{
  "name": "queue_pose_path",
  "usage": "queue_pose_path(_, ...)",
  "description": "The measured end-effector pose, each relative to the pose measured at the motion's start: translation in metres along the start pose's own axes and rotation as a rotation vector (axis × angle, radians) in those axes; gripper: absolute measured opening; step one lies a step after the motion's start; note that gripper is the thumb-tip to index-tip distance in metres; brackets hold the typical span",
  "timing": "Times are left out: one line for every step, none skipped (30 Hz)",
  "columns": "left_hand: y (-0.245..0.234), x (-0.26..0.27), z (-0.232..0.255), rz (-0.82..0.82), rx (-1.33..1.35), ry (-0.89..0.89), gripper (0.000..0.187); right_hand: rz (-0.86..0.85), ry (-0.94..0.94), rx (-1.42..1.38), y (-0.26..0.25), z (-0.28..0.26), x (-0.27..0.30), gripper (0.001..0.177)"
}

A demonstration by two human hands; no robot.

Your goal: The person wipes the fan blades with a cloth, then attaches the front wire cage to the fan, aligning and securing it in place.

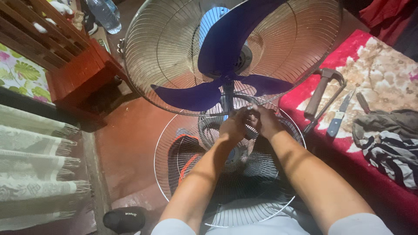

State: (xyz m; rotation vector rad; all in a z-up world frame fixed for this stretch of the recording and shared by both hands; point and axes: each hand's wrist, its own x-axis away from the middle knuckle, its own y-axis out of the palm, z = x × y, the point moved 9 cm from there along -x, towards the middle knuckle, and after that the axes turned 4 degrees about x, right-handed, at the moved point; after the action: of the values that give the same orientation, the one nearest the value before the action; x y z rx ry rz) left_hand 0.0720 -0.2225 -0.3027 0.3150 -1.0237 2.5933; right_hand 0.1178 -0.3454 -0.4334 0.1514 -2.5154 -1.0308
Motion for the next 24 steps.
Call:
queue_pose_path(-0.005,0.000,0.005,0.028,-0.041,0.040,0.060,0.018,0.001,0.026,-0.004,0.002,-0.003,0.026)
queue_pose_path(-0.010,-0.001,0.009,0.057,-0.082,0.079,0.061,0.036,0.001,0.053,-0.007,0.004,-0.006,0.026)
queue_pose_path(-0.013,-0.001,0.014,0.085,-0.124,0.117,0.061,0.064,0.008,0.059,-0.011,0.006,-0.007,0.025)
queue_pose_path(-0.008,-0.003,0.008,0.029,-0.156,0.038,0.060,0.091,0.014,0.065,-0.015,0.008,-0.008,0.023)
queue_pose_path(-0.003,-0.006,0.002,-0.026,-0.188,-0.042,0.060,0.117,0.019,0.070,-0.017,0.010,-0.008,0.022)
queue_pose_path(0.001,-0.007,-0.006,-0.080,-0.220,-0.122,0.059,0.118,0.028,0.069,-0.016,0.011,-0.009,0.024)
queue_pose_path(0.000,-0.010,-0.004,-0.049,-0.215,-0.096,0.060,0.121,0.037,0.067,-0.015,0.013,-0.009,0.025)
queue_pose_path(-0.002,-0.014,-0.002,-0.017,-0.210,-0.069,0.061,0.124,0.045,0.064,-0.014,0.014,-0.008,0.027)
queue_pose_path(-0.003,-0.016,-0.002,0.012,-0.206,-0.043,0.062,0.121,0.047,0.063,-0.013,0.014,-0.007,0.025)
queue_pose_path(-0.003,-0.019,0.000,0.011,-0.227,0.008,0.060,0.118,0.048,0.061,-0.012,0.013,-0.007,0.024)
queue_pose_path(-0.002,-0.021,0.002,0.009,-0.248,0.059,0.059,0.116,0.051,0.059,-0.011,0.013,-0.005,0.023)
queue_pose_path(-0.001,-0.022,0.004,0.008,-0.269,0.110,0.057,0.113,0.042,0.081,-0.011,0.012,-0.003,0.023)
queue_pose_path(-0.002,-0.023,0.005,0.021,-0.316,0.128,0.055,0.108,0.032,0.102,-0.009,0.010,-0.002,0.023)
queue_pose_path(-0.004,-0.023,0.006,0.035,-0.363,0.146,0.054,0.104,0.022,0.124,-0.008,0.008,-0.002,0.023)
queue_pose_path(-0.005,-0.022,0.008,0.048,-0.410,0.164,0.053,0.123,0.028,0.144,-0.008,0.007,-0.001,0.023)
queue_pose_path(-0.004,-0.022,0.005,0.018,-0.436,0.117,0.051,0.143,0.035,0.165,-0.009,0.007,0.000,0.022)
queue_pose_path(-0.003,-0.023,0.003,-0.013,-0.462,0.072,0.050,0.164,0.040,0.184,-0.010,0.007,0.001,0.022)
queue_pose_path(-0.002,-0.023,0.001,-0.044,-0.488,0.027,0.049,0.149,0.034,0.187,-0.008,0.005,0.001,0.023)
queue_pose_path(-0.004,-0.021,0.011,0.016,-0.572,0.118,0.052,0.136,0.028,0.191,-0.007,0.004,0.001,0.025)
queue_pose_path(-0.006,-0.019,0.021,0.076,-0.656,0.210,0.054,0.123,0.022,0.195,-0.007,0.003,0.000,0.027)
queue_pose_path(-0.007,-0.017,0.030,0.136,-0.739,0.302,0.056,0.161,0.006,0.162,-0.010,0.001,-0.001,0.026)
queue_pose_path(-0.008,-0.018,0.031,0.152,-0.747,0.317,0.056,0.199,-0.011,0.128,-0.013,-0.001,-0.003,0.026)
queue_pose_path(-0.008,-0.019,0.032,0.168,-0.755,0.332,0.056,0.237,-0.027,0.095,-0.017,-0.002,-0.003,0.025)
queue_pose_path(-0.007,-0.021,0.032,0.183,-0.763,0.346,0.056,0.223,-0.029,0.091,-0.017,-0.003,-0.004,0.025)
